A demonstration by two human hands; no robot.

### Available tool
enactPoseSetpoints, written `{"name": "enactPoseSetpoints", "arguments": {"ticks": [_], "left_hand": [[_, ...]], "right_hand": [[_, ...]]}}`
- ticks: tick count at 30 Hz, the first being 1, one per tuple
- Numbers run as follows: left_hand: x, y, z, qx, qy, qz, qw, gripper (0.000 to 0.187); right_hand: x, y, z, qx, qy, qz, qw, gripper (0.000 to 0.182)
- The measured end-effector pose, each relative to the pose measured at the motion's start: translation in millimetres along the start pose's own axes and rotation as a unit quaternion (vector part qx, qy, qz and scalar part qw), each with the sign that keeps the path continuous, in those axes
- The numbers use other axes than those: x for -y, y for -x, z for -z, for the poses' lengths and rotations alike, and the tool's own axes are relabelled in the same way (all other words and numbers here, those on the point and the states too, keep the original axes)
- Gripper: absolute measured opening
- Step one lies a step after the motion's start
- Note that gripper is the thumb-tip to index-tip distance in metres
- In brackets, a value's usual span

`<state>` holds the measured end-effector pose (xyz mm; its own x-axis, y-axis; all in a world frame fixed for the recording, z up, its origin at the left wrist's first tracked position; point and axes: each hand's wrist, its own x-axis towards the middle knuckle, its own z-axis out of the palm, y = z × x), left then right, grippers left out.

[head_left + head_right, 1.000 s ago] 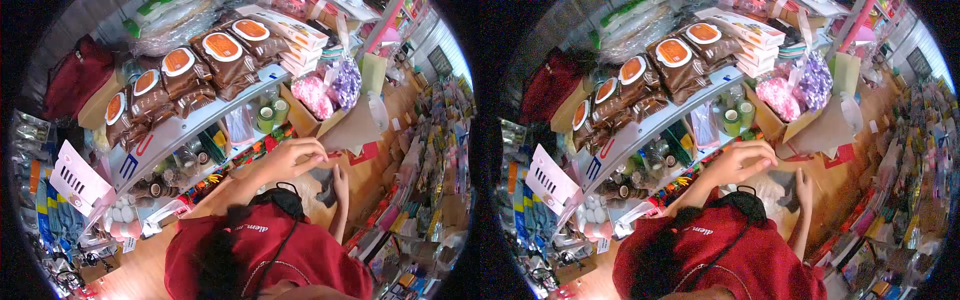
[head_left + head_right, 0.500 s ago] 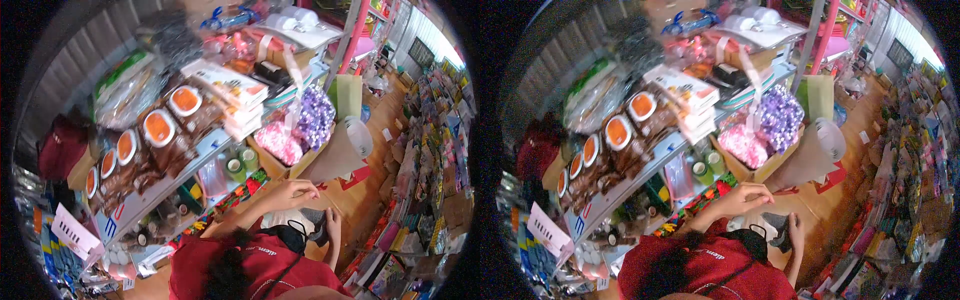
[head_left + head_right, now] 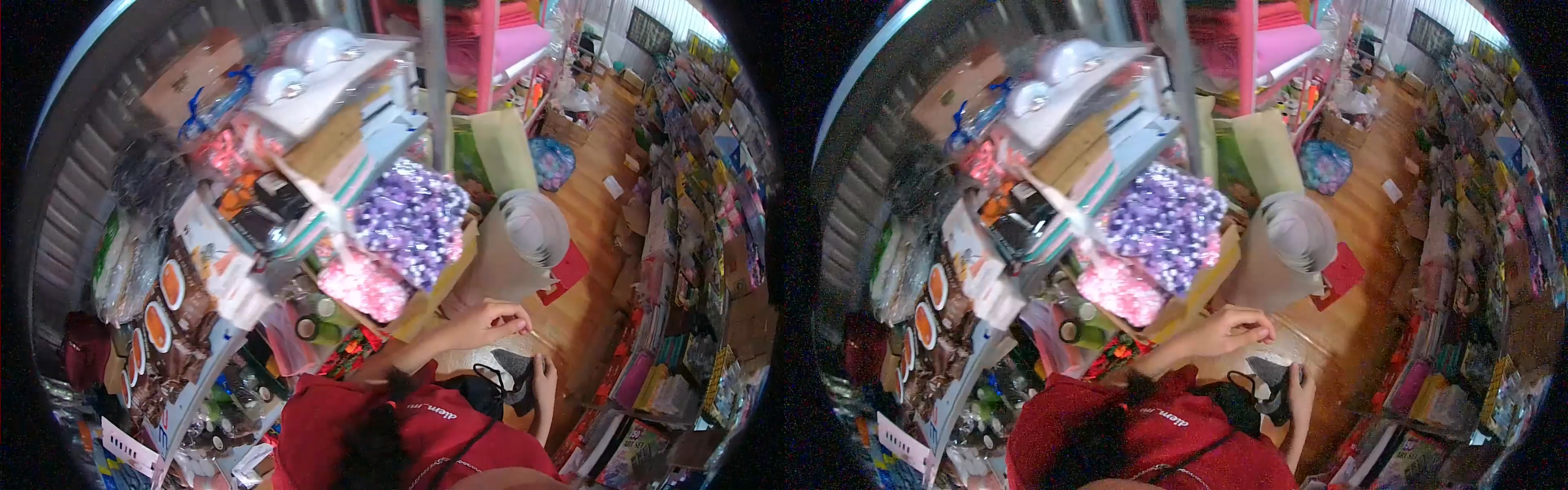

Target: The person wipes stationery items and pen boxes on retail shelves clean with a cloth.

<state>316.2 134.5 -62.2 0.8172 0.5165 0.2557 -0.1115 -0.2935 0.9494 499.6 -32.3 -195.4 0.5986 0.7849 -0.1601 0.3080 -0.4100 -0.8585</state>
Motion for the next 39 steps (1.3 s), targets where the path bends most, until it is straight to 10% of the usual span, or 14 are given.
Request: {"name": "enactPoseSetpoints", "arguments": {"ticks": [13,39], "left_hand": [[66,-196,-143,-0.03,0.002,0.05,0.998,0.016],[267,-694,-110,-0.103,0.073,0.066,0.99,0.022]], "right_hand": [[-33,-192,221,0.008,0.065,-0.02,0.998,0.034],[-49,-791,289,0.188,-0.003,0.06,0.98,0.041]]}}
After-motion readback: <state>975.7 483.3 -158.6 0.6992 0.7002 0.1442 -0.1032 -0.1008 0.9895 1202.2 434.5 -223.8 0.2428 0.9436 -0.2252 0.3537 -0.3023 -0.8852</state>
